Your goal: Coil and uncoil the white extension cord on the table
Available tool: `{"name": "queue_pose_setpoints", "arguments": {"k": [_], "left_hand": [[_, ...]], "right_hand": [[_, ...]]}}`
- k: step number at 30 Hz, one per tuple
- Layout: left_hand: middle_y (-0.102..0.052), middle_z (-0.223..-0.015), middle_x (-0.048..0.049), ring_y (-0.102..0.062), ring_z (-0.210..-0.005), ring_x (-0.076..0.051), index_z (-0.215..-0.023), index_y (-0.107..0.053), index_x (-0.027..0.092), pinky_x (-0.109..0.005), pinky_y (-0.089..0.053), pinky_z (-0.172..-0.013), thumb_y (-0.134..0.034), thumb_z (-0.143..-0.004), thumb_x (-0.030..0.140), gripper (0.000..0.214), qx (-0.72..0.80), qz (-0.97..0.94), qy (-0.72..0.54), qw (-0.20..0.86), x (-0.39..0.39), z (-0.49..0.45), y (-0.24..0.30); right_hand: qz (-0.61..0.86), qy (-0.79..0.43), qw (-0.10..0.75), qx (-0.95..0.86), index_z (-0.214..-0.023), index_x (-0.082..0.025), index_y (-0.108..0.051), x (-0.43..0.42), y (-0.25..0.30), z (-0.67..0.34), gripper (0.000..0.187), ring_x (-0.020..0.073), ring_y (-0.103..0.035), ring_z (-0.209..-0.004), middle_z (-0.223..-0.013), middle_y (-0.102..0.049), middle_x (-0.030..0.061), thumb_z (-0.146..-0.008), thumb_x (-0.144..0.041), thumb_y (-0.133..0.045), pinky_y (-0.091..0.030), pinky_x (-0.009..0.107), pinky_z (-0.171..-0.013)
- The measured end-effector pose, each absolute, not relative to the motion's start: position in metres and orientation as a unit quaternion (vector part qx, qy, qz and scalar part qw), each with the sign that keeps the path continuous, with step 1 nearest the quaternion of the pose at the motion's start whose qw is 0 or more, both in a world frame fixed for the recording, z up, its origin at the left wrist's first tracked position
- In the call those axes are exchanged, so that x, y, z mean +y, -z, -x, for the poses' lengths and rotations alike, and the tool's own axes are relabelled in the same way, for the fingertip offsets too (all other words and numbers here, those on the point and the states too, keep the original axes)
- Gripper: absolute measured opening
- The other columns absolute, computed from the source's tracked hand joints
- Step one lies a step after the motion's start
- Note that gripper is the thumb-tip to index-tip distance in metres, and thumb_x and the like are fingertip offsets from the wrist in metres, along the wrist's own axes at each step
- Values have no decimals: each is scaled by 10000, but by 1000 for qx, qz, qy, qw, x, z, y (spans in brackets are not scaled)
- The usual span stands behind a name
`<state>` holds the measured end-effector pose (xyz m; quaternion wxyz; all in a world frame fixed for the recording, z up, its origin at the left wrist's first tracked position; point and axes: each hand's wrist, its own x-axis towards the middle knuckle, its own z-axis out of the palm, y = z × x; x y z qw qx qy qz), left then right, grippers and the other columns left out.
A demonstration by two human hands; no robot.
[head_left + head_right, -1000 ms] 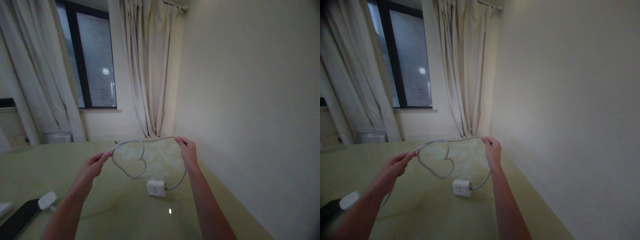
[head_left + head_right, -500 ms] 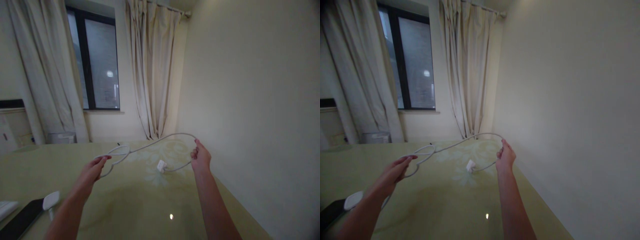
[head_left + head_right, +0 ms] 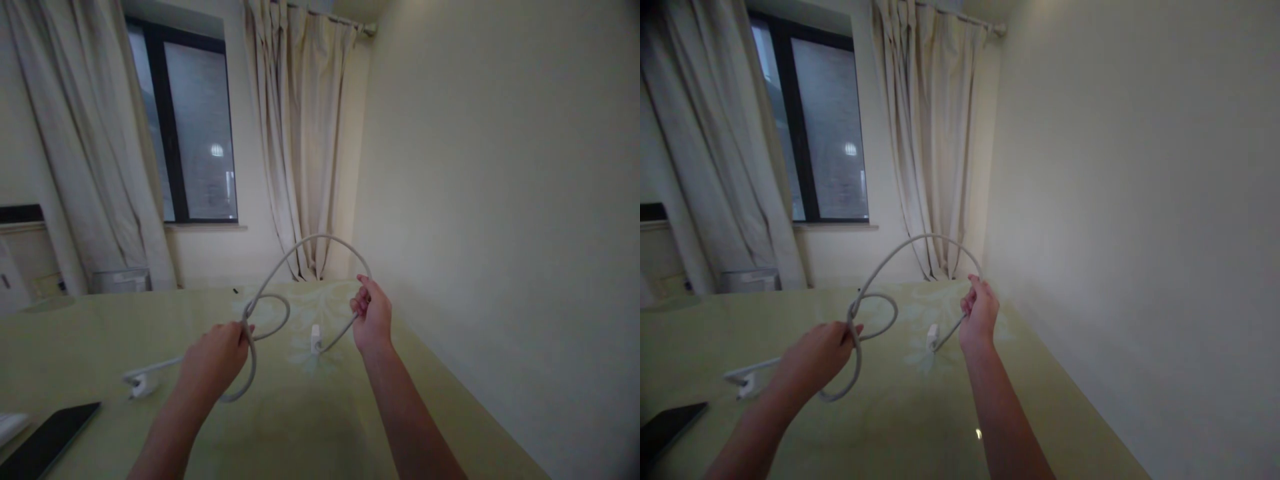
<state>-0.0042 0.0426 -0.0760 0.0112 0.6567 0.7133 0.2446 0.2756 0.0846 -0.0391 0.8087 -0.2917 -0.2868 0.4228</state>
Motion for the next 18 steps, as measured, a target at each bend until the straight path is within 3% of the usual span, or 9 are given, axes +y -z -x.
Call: {"name": "queue_pose_setpoints", "arguments": {"k": [3,9,15,18], "left_hand": [[-631,-612,-93,-567,-610,-248,-587,-584,233,-347,-327,-622,-576,-873,541,421,625,-700,-336,84,33,-11,59],[-538,-625,-2,-464,-591,-157,-701,-624,206,-270,-359,-545,-673,-759,510,313,500,-609,-540,296,34,-18,50],[-697,-843,-95,-574,-647,-147,-814,-730,144,-241,-449,-511,-690,-697,197,135,345,-379,-643,569,41,-15,45],[-719,-889,-131,-594,-660,-152,-831,-748,120,-233,-458,-478,-631,-813,235,165,303,-273,-660,631,40,-11,40]], "right_hand": [[255,-440,808,-297,-919,-173,-712,81,39,-268,319,57,-283,-496,-641,-395,-84,-751,-427,-805,-231,236,-455],[213,-461,800,-319,-1017,-185,-749,72,35,-254,343,80,-347,-561,-693,-448,-62,-780,-426,-808,-306,247,-503],[240,-484,750,-381,-1164,-228,-727,64,37,-238,484,61,-321,-509,-683,-468,-75,-822,-562,-802,-243,220,-458],[262,-487,735,-392,-1218,-226,-722,62,40,-233,531,57,-259,-484,-655,-465,-82,-841,-598,-770,-165,217,-434]]}}
